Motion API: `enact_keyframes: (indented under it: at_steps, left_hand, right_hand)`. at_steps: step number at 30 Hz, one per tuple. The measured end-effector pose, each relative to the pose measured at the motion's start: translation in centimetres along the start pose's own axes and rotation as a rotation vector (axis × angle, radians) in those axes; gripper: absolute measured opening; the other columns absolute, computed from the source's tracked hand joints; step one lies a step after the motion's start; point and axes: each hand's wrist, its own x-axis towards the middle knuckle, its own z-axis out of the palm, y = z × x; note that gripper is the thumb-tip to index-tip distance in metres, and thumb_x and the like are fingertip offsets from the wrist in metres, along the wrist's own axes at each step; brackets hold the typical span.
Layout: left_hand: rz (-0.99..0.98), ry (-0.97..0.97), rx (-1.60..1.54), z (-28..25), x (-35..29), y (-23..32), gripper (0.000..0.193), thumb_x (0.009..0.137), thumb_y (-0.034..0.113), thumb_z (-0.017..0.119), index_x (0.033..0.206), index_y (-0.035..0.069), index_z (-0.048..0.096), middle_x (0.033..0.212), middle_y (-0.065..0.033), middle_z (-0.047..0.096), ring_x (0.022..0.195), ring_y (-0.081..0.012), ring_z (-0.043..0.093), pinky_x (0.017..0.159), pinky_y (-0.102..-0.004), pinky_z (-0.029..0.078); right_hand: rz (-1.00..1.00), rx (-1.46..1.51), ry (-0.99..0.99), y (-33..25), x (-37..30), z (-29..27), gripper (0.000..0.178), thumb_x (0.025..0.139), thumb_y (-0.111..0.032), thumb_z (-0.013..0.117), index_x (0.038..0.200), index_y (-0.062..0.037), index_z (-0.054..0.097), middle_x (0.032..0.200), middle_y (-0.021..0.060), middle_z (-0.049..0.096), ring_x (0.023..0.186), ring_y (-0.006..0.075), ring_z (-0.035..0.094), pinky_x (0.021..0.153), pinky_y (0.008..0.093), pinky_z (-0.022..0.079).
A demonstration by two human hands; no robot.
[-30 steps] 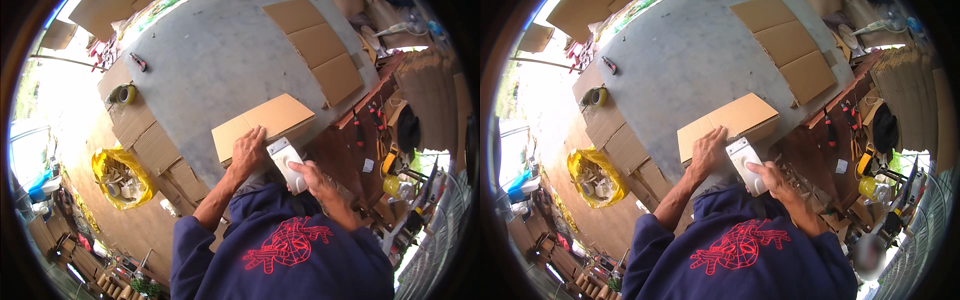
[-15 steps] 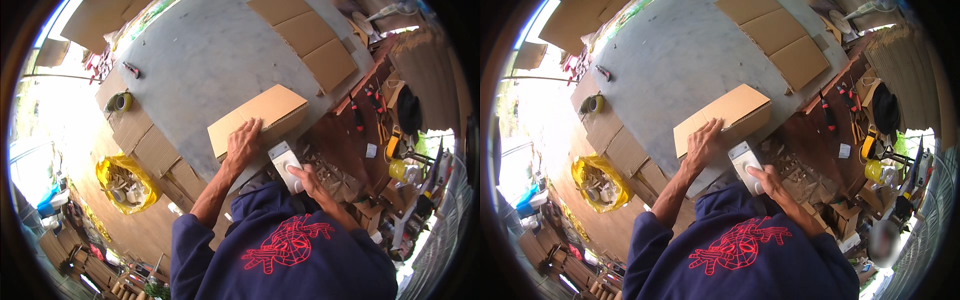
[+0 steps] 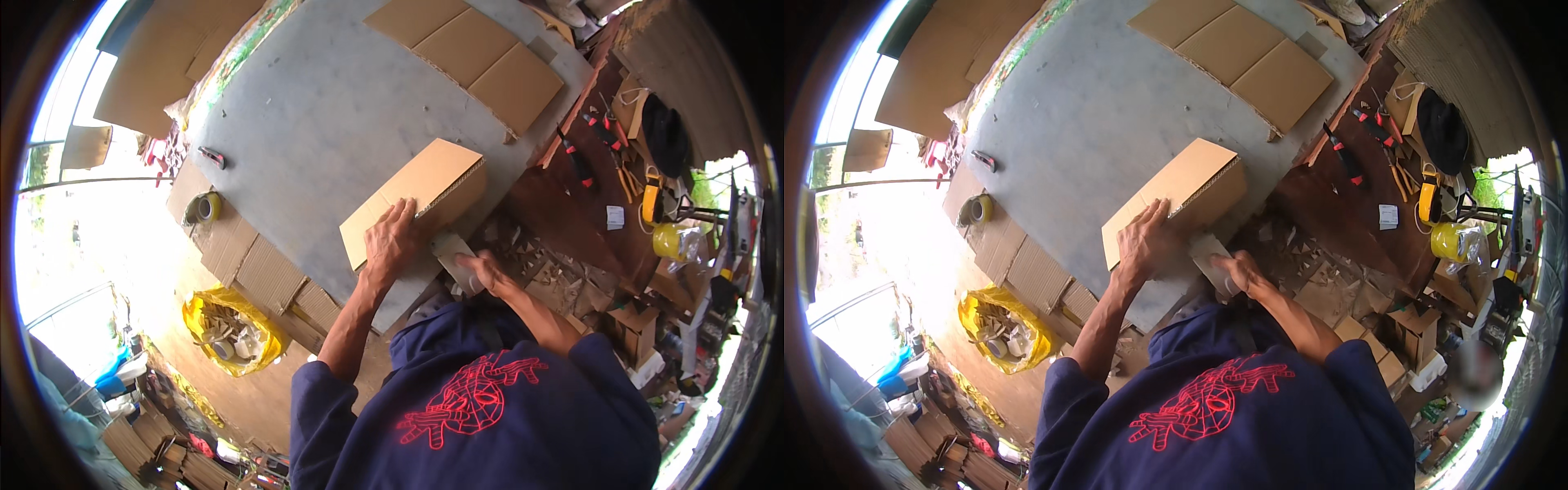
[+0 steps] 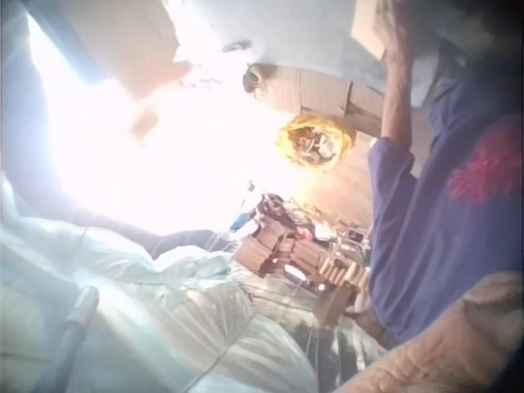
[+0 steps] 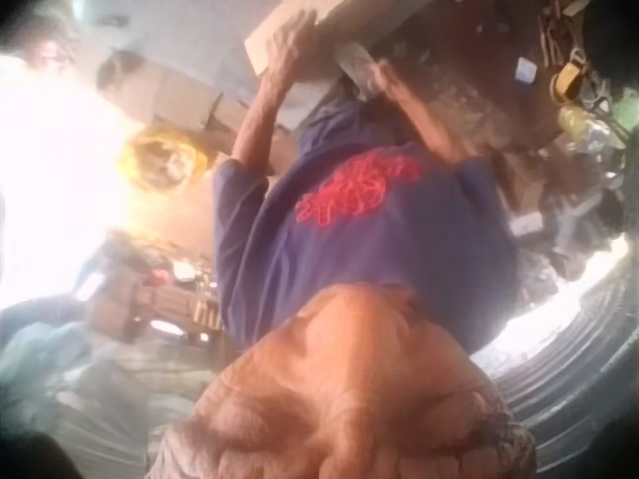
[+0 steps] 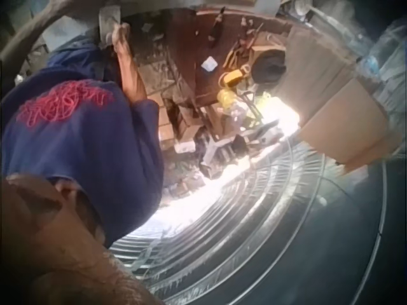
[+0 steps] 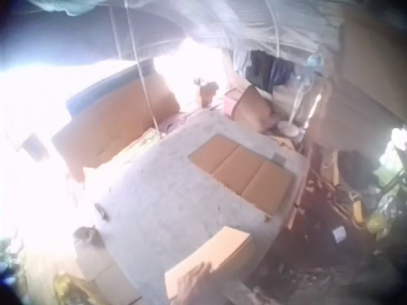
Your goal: The person folds a flat cardboard sheet into a box shape, then uses a handheld tape dispenser to seal the seams. They rotate the box to apply tape to multiple edges and use a utility knife to trim excess tape.
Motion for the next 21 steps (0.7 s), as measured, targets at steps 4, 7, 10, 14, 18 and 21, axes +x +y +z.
enact_keyframes:
  at_steps: [4,7,10,14,18,21]
  left_hand:
    - [0.086,0.026,-0.041,-0.9,0.3,0.1,0.051,0.084,0.028,0.076,0.125,-0.001,0.063,0.123,-0.0207,0.068,0.110,-0.0402,0.068,0.089,-0.0493,0.057]
    - [0.012,-0.070,-0.052,-1.4,1.1,1.5,0.049,0.082,0.026,0.077,0.119,-0.003,0.062,0.117,-0.0214,0.068,0.106,-0.0387,0.068,0.085,-0.0479,0.057]
    - [-0.121,-0.070,0.063,2.0,1.5,1.2,0.042,0.080,0.023,0.075,0.112,-0.001,0.062,0.110,-0.0220,0.067,0.103,-0.0409,0.066,0.085,-0.0498,0.053]
    - [-0.145,-0.099,0.170,2.9,0.8,1.9,0.038,0.083,0.021,0.073,0.110,-0.002,0.059,0.112,-0.0205,0.064,0.109,-0.0375,0.064,0.088,-0.0487,0.052]
    - [-0.055,-0.012,0.288,3.4,0.4,1.6,0.044,0.081,0.027,0.079,0.110,0.001,0.059,0.108,-0.0151,0.065,0.106,-0.0297,0.066,0.086,-0.0405,0.054]
    - [-0.065,-0.025,0.273,3.4,0.4,1.6,0.043,0.081,0.025,0.078,0.111,0.001,0.058,0.109,-0.0153,0.065,0.107,-0.0295,0.066,0.087,-0.0401,0.054]
  right_hand:
    - [0.001,0.050,-0.012,0.6,1.8,0.5,0.048,0.087,-0.040,0.072,0.100,0.0067,0.076,0.090,0.0115,0.074,0.079,0.0182,0.065,0.073,0.0348,0.050]
    - [-0.014,0.058,-0.037,0.8,2.6,0.4,0.048,0.093,-0.038,0.062,0.108,0.0055,0.076,0.105,0.0106,0.076,0.097,0.0170,0.066,0.087,0.0316,0.050]
    - [-0.054,-0.073,-0.032,0.6,2.8,0.2,0.047,0.096,-0.036,0.059,0.110,0.0058,0.075,0.107,0.0103,0.076,0.098,0.0168,0.068,0.088,0.0308,0.051]
    - [0.056,0.077,0.013,-2.1,1.8,1.6,0.042,0.093,-0.032,0.063,0.106,0.0061,0.074,0.096,0.0109,0.074,0.082,0.0189,0.068,0.074,0.0339,0.053]
    - [0.174,0.096,-0.078,-3.4,1.7,0.8,0.038,0.090,-0.033,0.066,0.099,0.0034,0.073,0.086,0.0104,0.071,0.072,0.0208,0.065,0.065,0.0363,0.052]
    - [0.195,-0.031,-0.067,-4.9,0.9,0.9,0.039,0.088,-0.036,0.068,0.093,0.0024,0.073,0.082,0.0118,0.070,0.070,0.0220,0.065,0.062,0.0372,0.051]
